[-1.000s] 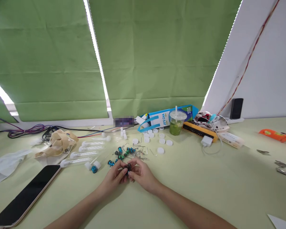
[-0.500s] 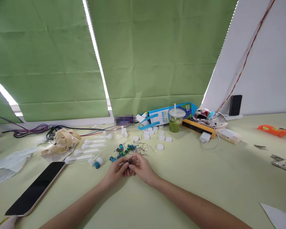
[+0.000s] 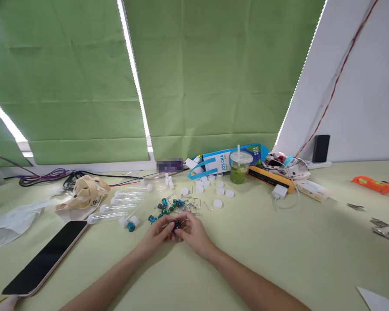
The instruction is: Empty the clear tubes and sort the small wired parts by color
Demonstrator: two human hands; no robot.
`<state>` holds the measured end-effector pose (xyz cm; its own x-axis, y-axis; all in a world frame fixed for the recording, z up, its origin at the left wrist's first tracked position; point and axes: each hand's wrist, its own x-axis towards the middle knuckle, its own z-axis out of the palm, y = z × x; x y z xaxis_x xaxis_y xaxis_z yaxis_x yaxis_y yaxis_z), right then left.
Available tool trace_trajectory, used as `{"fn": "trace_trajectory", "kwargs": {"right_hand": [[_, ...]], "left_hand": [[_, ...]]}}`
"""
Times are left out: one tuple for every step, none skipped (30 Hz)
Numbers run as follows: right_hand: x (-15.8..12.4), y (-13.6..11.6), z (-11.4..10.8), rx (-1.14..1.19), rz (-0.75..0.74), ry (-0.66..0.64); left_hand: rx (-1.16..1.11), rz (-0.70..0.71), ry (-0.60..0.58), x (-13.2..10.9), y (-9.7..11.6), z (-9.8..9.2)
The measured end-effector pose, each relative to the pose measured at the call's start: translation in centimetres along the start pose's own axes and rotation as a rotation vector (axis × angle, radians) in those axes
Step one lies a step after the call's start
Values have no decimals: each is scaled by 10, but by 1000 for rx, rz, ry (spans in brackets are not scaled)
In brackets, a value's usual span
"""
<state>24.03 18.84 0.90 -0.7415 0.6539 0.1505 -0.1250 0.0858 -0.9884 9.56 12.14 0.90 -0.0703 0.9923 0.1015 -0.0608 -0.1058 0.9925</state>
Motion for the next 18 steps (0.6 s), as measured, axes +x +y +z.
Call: {"fn": "trace_trajectory", "kwargs": {"right_hand": [[0, 0, 0, -12, -4, 6], [1, 1, 0, -20, -5, 10], [1, 1, 0, -27, -2, 10], [1, 0, 0, -31, 3, 5], [1, -1, 1, -31, 8, -1], [0, -2, 2, -30, 11, -7], [-1, -3, 2, -28, 11, -11], [-1, -3, 3, -26, 8, -14], [-2, -4, 3, -25, 2, -15], [-2, -4, 4, -25, -6, -17], [-2, -4, 4, -26, -12, -19], [-2, -4, 4, -26, -15, -22], [-2, -3, 3, -25, -15, -23], [-2, -3, 2, -22, -11, -24], [-1, -3, 2, -18, -3, -26], [-1, -3, 1, -13, 7, -28], [0, -3, 0, -9, 17, -28], [0, -3, -1, -3, 28, -27]], "left_hand": [[-7, -5, 7, 0, 0, -1], [-10, -11, 10, 0, -1, -1], [-13, -19, 9, 0, -2, -2], [-16, -29, 2, 0, -3, -2], [-23, -39, -9, 0, -3, -2], [-32, -46, -19, 0, -4, -3], [-44, -49, -25, 0, -3, -3], [-59, -47, -26, -1, -3, -3], [-72, -43, -28, -1, -2, -3], [-83, -39, -32, -1, -1, -3], [-89, -35, -38, -2, 0, -3], [-90, -30, -44, -2, 1, -3], [-87, -24, -49, -3, 2, -2], [-78, -16, -52, -4, 3, -1], [-65, -7, -50, -5, 3, 0], [-53, 1, -43, -6, 4, 1], [-42, 6, -32, -7, 4, 2], [-33, 6, -20, -8, 5, 3]]}}
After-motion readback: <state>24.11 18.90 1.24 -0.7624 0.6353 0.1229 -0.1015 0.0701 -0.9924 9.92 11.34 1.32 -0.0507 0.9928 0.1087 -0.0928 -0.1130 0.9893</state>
